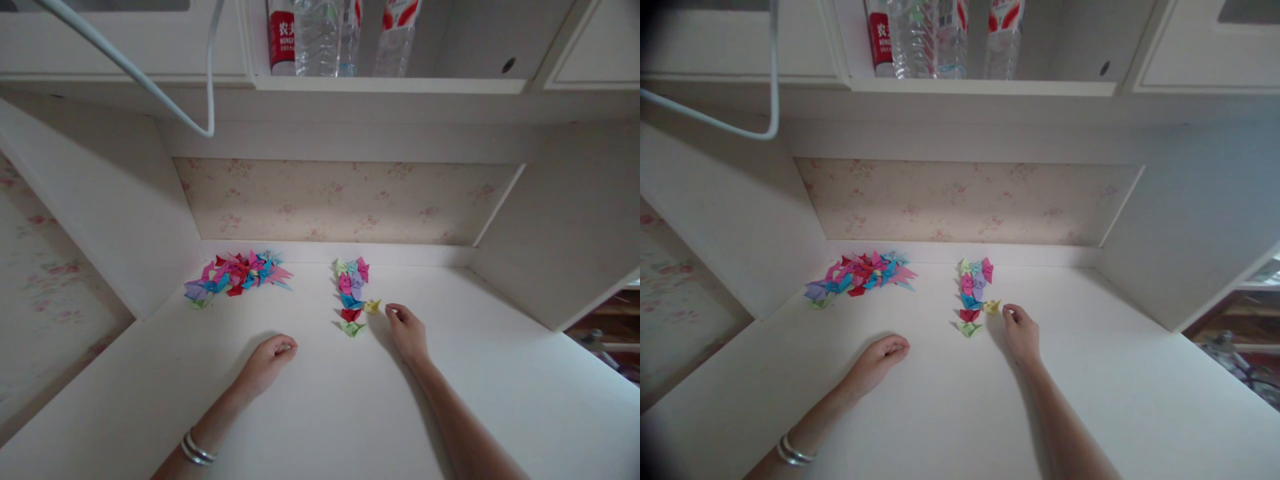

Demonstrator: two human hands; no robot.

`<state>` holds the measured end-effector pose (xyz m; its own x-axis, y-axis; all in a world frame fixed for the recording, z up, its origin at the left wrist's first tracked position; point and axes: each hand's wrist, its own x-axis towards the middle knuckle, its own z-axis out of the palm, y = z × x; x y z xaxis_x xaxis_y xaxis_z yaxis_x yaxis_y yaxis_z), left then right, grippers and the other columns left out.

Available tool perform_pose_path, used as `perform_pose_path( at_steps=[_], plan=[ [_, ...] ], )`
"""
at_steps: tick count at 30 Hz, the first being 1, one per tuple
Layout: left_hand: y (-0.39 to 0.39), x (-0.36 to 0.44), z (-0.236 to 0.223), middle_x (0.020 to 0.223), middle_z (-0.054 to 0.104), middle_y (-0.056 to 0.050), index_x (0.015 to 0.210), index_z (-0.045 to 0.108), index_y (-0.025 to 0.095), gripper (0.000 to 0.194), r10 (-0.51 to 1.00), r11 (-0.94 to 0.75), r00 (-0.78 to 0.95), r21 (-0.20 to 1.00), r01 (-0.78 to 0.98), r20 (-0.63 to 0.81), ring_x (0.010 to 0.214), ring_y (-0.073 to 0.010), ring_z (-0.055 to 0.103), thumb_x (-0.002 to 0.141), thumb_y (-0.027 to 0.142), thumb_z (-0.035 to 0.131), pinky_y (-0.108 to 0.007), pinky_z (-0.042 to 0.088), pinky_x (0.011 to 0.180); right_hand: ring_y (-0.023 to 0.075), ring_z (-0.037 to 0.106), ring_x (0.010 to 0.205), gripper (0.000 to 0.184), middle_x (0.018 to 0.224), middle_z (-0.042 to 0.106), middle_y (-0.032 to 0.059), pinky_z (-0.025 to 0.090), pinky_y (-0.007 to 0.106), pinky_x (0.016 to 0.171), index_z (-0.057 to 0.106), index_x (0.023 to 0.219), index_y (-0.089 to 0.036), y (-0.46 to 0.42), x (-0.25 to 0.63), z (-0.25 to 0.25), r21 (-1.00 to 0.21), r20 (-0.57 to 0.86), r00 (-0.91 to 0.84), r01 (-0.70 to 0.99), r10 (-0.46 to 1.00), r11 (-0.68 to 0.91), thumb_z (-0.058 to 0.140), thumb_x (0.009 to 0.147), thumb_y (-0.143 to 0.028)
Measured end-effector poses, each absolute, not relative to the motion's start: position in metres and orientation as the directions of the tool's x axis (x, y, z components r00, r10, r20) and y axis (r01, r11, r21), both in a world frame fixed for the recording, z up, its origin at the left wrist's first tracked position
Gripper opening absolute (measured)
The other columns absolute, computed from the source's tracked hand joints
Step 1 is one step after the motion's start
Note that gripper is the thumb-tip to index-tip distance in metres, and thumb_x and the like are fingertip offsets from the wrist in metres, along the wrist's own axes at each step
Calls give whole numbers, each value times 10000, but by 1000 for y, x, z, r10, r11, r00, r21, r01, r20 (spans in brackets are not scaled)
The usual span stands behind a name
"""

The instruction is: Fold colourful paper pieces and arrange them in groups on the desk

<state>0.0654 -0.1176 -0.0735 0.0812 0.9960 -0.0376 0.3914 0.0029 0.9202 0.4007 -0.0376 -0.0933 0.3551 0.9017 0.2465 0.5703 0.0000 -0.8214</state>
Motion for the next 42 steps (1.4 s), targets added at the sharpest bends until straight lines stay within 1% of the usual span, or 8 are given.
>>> perform_pose_path(
  at_steps=[11, 16, 19, 21, 23, 26, 31, 42],
  plan=[
    [-118, 66, -72, 668, 614, -1, 835, 678, 172, 330, 997, 0, 68, 933, 360, -26, 647, -153, 548, 727, 479, 619, -251, 396, 599, 167, 545, 599, 467, 684, 650, 28, 381, 266, 589, 704, 985, -191, -40, 400, -92, -814, 268, 353, 581, 896, 15, 458, 803, -544],
    [-109, 60, -75, 484, 436, 81, 897, 646, 172, 406, 991, 122, -85, 952, 280, -101, 396, -85, 343, 727, 537, 593, -224, 253, 430, 159, 523, 576, 437, 623, 610, 2, 362, 262, 572, 693, 978, -199, -56, 387, -87, -815, 255, 289, 578, 923, 44, 461, 823, -536],
    [-87, 47, -70, 562, 556, 37, 900, 645, 171, 366, 981, 90, -191, 923, 373, -18, 462, -118, 470, 751, 496, 566, -227, 327, 460, 143, 477, 541, 429, 582, 568, -10, 334, 252, 529, 695, 954, -190, -78, 362, -84, -844, 230, 196, 529, 953, 95, 465, 839, -534],
    [-64, 35, -59, 734, 667, -17, 874, 656, 178, 274, 975, 33, -196, 811, 585, 102, 661, -160, 600, 792, 406, 528, -237, 426, 591, 130, 443, 516, 427, 558, 541, -13, 308, 243, 496, 701, 914, -175, -97, 341, -84, -872, 198, 101, 473, 975, 128, 464, 851, -525],
    [-37, 22, -43, 829, 696, -31, 852, 659, 194, 232, 966, 40, -175, 564, 825, 188, 787, -175, 628, 834, 314, 461, -250, 453, 700, 118, 431, 509, 409, 550, 530, -13, 301, 234, 490, 703, 866, -169, -116, 322, -83, -884, 174, -55, 432, 983, 181, 465, 863, -501],
    [3, 2, -21, 976, 678, -90, 836, 664, 175, 241, 952, 54, -184, 454, 889, 246, 962, -233, 603, 838, 237, 431, -307, 439, 811, 106, 433, 515, 346, 564, 540, -17, 310, 223, 503, 713, 836, -194, -131, 307, -81, -873, 148, -295, 409, 944, 265, 483, 867, -451],
    [43, -10, -8, 1161, 580, -145, 1036, 643, 154, 308, 909, 179, -211, 122, 976, 359, 1002, -280, 598, 872, 244, 399, -366, 452, 807, 98, 401, 513, 307, 547, 471, -35, 282, 213, 491, 695, 823, -189, -125, 312, -78, -893, 87, -260, 408, 962, 191, 488, 865, -411],
    [69, -11, -10, 1146, 577, -194, 1010, 693, 123, 367, 903, 287, -296, 75, 955, 312, 925, -319, 633, 884, 265, 379, -404, 465, 746, 89, 375, 510, 250, 547, 444, -45, 264, 210, 484, 687, 816, -192, -118, 316, -81, -914, 58, -306, 366, 950, 174, 500, 853, -354]
  ],
)
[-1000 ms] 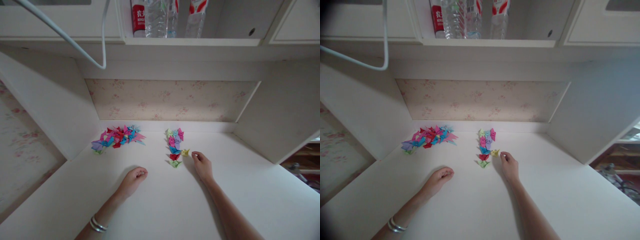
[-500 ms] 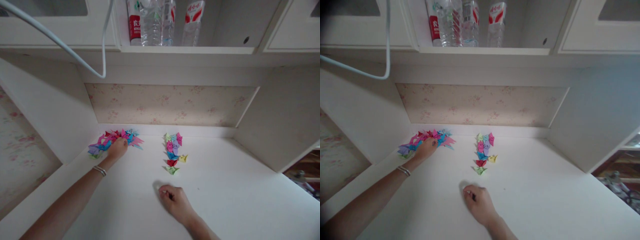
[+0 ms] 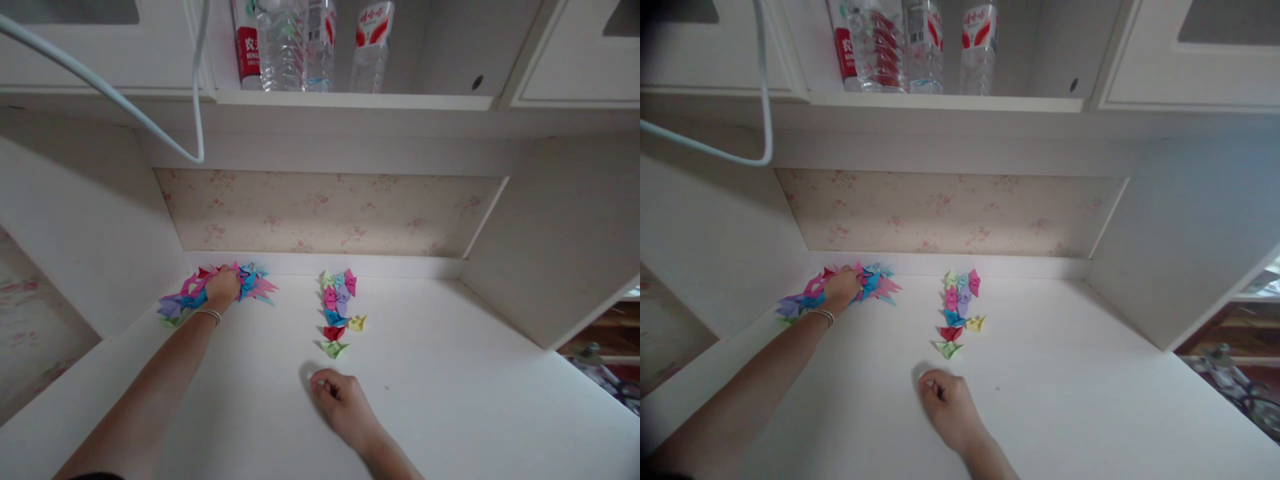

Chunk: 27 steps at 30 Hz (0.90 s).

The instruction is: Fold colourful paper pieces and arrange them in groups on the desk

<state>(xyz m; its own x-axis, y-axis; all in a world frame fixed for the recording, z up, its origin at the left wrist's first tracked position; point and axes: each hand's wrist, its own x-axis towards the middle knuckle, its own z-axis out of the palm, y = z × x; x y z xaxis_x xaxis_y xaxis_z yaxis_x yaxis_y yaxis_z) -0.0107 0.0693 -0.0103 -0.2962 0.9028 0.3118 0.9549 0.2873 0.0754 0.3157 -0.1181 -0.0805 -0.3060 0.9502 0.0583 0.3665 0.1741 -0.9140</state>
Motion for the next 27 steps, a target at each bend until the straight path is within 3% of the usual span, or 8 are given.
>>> perform_pose_path(
  at_steps=[7, 10, 13, 17, 20, 22, 25, 27],
  plan=[
    [58, -21, 5, 1109, 658, -141, 953, 713, 146, 374, 889, 169, -224, 170, 971, 400, 1000, -265, 609, 895, 332, 394, -325, 454, 817, 89, 392, 501, 233, 540, 470, -45, 270, 211, 474, 678, 811, -187, -114, 317, -83, -937, 48, -309, 315, 950, 150, 517, 845, -351],
    [42, -21, 14, 1030, 704, -88, 942, 723, 183, 348, 866, 67, -232, 357, 932, 443, 941, -236, 632, 868, 373, 441, -287, 462, 767, 86, 379, 490, 232, 534, 452, -49, 258, 213, 466, 675, 818, -183, -114, 316, -85, -944, 35, -310, 301, 950, 133, 515, 844, -349],
    [16, -11, 19, 787, 722, -33, 978, 721, 200, 348, 894, 36, -283, 575, 817, 347, 690, -197, 645, 831, 407, 483, -261, 453, 602, 88, 379, 491, 243, 526, 451, -50, 262, 216, 471, 677, 831, -183, -113, 316, -86, -948, 26, -314, 295, 949, 124, 525, 846, -373],
    [-31, 15, 17, 516, 593, 28, 964, 711, 191, 346, 885, -24, -327, 735, 677, 330, 477, -152, 537, 785, 427, 532, -233, 344, 457, 88, 391, 493, 242, 527, 477, -46, 267, 217, 476, 684, 824, -187, -114, 313, -89, -947, 45, -297, 292, 954, 135, 555, 833, -392],
    [-68, 39, 5, 474, 501, 63, 924, 681, 180, 303, 916, -98, -310, 891, 444, 255, 425, -101, 435, 753, 417, 602, -203, 278, 425, 83, 400, 470, 260, 508, 475, -48, 271, 212, 461, 680, 827, -176, -115, 305, -89, -969, 14, -231, 238, 973, 71, 579, 818, -415],
    [-88, 56, -7, 494, 487, 75, 938, 653, 174, 292, 947, -130, -258, 965, 229, 189, 425, -78, 392, 734, 385, 643, -190, 252, 416, 75, 393, 435, 270, 493, 472, -55, 261, 204, 430, 657, 827, -168, -115, 296, -86, -993, -43, -165, 117, 985, -24, 601, 802, -431],
    [-106, 78, -26, 507, 472, 88, 897, 623, 172, 244, 975, -141, -187, 984, -112, 119, 428, -55, 355, 705, 311, 679, -177, 235, 408, 62, 400, 380, 295, 535, 527, -54, 258, 192, 379, 614, 885, -176, -115, 277, -74, -961, -169, -150, -195, 974, -197, 632, 783, -452],
    [-111, 90, -36, 534, 505, 86, 883, 612, 174, 241, 988, -108, -138, 958, -265, 73, 422, -42, 344, 672, 250, 699, -170, 230, 401, 64, 454, 374, 343, 614, 590, -36, 311, 189, 366, 605, 953, -181, -115, 263, -63, -864, -246, -258, -378, 934, -332, 619, 793, -484]
  ],
)
